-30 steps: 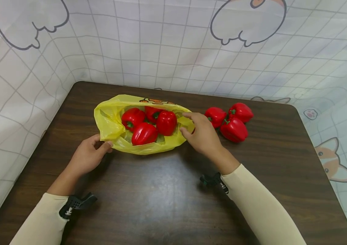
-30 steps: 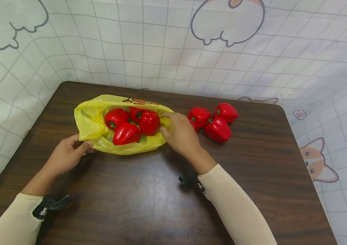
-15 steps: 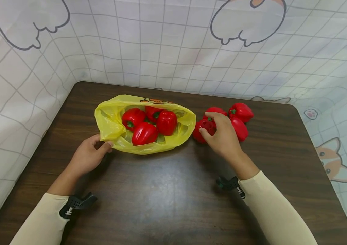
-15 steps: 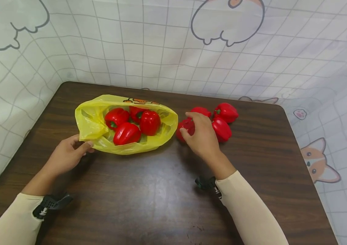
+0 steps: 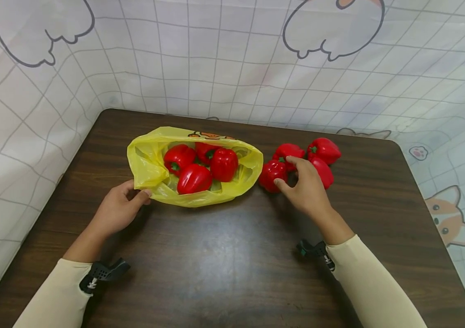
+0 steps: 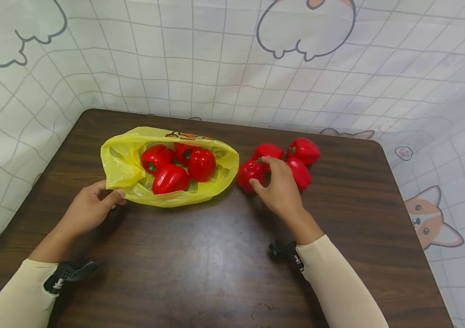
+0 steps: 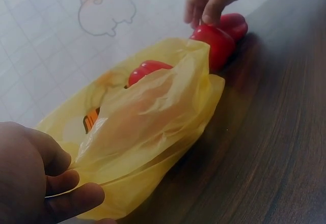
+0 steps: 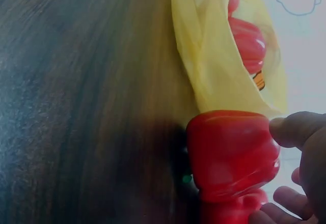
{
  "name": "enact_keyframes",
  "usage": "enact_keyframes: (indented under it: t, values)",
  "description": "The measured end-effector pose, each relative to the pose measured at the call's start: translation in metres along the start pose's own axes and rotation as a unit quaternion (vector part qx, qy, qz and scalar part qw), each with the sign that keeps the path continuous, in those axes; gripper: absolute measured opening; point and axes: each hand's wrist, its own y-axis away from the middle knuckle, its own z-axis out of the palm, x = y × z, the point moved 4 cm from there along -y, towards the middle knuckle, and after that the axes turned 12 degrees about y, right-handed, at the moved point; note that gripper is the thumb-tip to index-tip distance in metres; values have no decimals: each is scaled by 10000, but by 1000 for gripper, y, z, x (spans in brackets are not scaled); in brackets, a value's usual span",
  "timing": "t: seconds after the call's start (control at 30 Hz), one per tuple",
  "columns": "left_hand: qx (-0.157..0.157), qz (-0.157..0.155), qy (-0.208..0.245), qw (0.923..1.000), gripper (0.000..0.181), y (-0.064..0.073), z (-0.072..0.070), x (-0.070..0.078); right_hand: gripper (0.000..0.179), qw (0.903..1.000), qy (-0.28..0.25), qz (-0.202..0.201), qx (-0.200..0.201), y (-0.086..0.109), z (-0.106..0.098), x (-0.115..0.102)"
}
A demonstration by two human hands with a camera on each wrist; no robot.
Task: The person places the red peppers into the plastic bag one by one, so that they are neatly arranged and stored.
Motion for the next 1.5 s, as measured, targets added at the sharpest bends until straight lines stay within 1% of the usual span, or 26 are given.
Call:
enact_keyframes:
  t: [0.33, 0.5, 0.67, 0.83, 1.03, 1.33, 1.5]
  values:
    - [-9, 56, 13, 10000, 46, -1, 1, -1, 77, 9994, -228, 233, -129, 1, 13, 9]
    - [3, 83, 17, 10000, 47, -2, 1, -2, 80, 9994, -211, 264, -76, -1, 22, 10]
    - [-1, 93, 38, 9999, 46, -2, 1, -2, 82, 9990, -137, 430, -36, -2, 27, 10]
    - [12, 75, 37, 10000, 45, -2, 2, -2, 85, 9982, -155, 572, -51, -2, 29, 10]
    - [22, 86, 33, 10000, 45, -2, 1, -4, 83, 9981, -223, 580, 2, -1, 30, 11]
    - [-20, 1, 51, 10000, 48, -3, 1, -5, 81, 9966, -405, 721, 17, 5, 25, 18]
    - [-6, -33, 76, 10000, 47, -2, 1, -4, 81, 9962, -450, 749, 8, 7, 21, 18]
